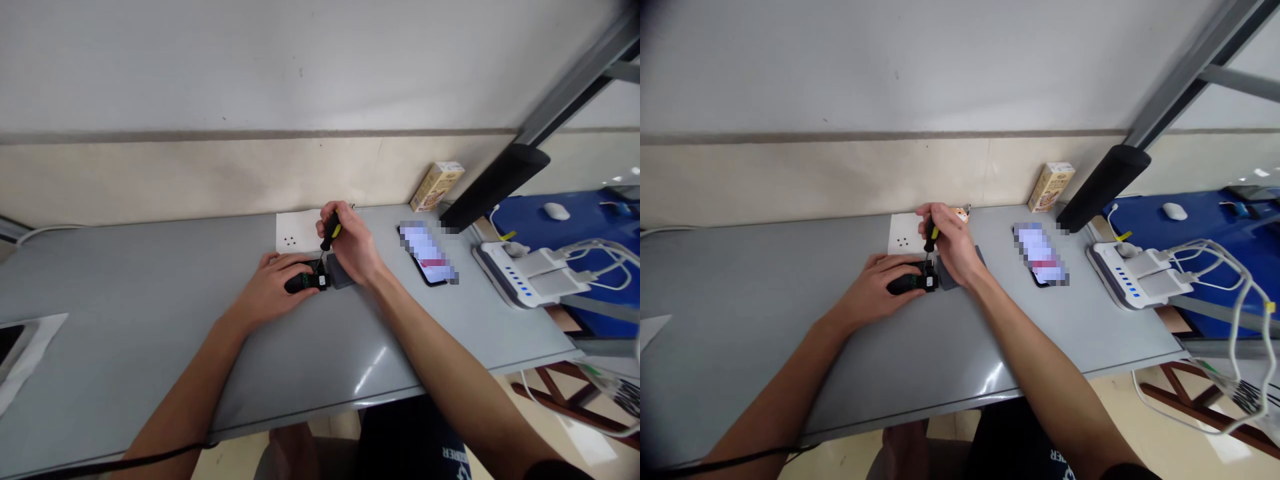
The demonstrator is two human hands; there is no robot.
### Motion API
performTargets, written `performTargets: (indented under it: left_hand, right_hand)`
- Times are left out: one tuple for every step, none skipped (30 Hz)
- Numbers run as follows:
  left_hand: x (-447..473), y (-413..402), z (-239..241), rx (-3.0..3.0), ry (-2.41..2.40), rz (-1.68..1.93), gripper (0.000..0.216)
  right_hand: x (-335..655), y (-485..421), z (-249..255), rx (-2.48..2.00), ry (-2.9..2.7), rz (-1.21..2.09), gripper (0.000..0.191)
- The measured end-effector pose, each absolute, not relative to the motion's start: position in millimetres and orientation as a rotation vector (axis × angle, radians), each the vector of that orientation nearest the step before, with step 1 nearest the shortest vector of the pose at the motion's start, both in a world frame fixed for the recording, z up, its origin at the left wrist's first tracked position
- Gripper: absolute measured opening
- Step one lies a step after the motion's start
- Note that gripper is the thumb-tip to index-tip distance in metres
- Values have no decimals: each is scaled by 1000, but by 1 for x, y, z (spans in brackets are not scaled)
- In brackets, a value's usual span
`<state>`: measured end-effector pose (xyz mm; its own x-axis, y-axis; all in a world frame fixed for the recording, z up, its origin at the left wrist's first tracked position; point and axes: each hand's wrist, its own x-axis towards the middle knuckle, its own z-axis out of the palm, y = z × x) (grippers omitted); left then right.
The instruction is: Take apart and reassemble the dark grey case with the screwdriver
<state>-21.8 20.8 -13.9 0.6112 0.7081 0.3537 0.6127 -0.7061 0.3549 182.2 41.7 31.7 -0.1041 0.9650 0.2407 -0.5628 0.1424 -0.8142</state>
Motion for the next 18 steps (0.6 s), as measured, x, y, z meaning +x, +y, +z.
performTargets:
  left_hand:
    - [-22,21,-14,2636,1099,707,25]
    - [-22,21,-14,2634,1103,705,25]
    - [-22,21,-14,2633,1106,699,25]
    - [-22,21,-14,2632,1105,695,25]
    - [-22,21,-13,2632,1100,690,24]
    - [-21,20,-13,2632,1094,683,24]
    - [-21,20,-13,2634,1089,678,24]
    - [-21,20,-12,2636,1087,676,24]
    - [-21,20,-12,2638,1089,676,24]
    - [-21,20,-12,2639,1092,676,24]
    - [-21,20,-12,2639,1095,674,24]
    - [-21,20,-12,2636,1100,674,24]
    - [-21,20,-12,2633,1104,673,24]
    - [-21,20,-12,2629,1109,668,24]
    - [-21,20,-12,2625,1113,667,24]
    - [-21,20,-12,2622,1117,667,24]
    - [-21,20,-12,2619,1118,664,25]
    - [-21,20,-12,2617,1117,662,25]
  right_hand:
    - [183,42,30,-548,-969,1395,37]
    - [182,42,29,-555,-972,1391,39]
    - [182,42,27,-567,-982,1385,41]
    - [181,42,26,-584,-996,1374,43]
    - [180,42,25,-601,-1011,1358,45]
    - [179,42,25,-620,-1021,1342,47]
    - [178,42,25,-633,-1022,1333,48]
    - [177,41,27,-642,-1012,1341,48]
    - [176,41,28,-643,-993,1364,48]
    - [176,41,30,-639,-973,1398,48]
    - [177,41,32,-630,-954,1435,49]
    - [177,40,33,-617,-940,1464,47]
    - [179,40,34,-602,-927,1482,43]
    - [180,40,35,-585,-915,1489,38]
    - [181,39,35,-568,-904,1493,34]
    - [182,39,34,-550,-897,1496,32]
    - [183,39,34,-536,-893,1498,33]
    - [183,39,33,-531,-895,1501,34]
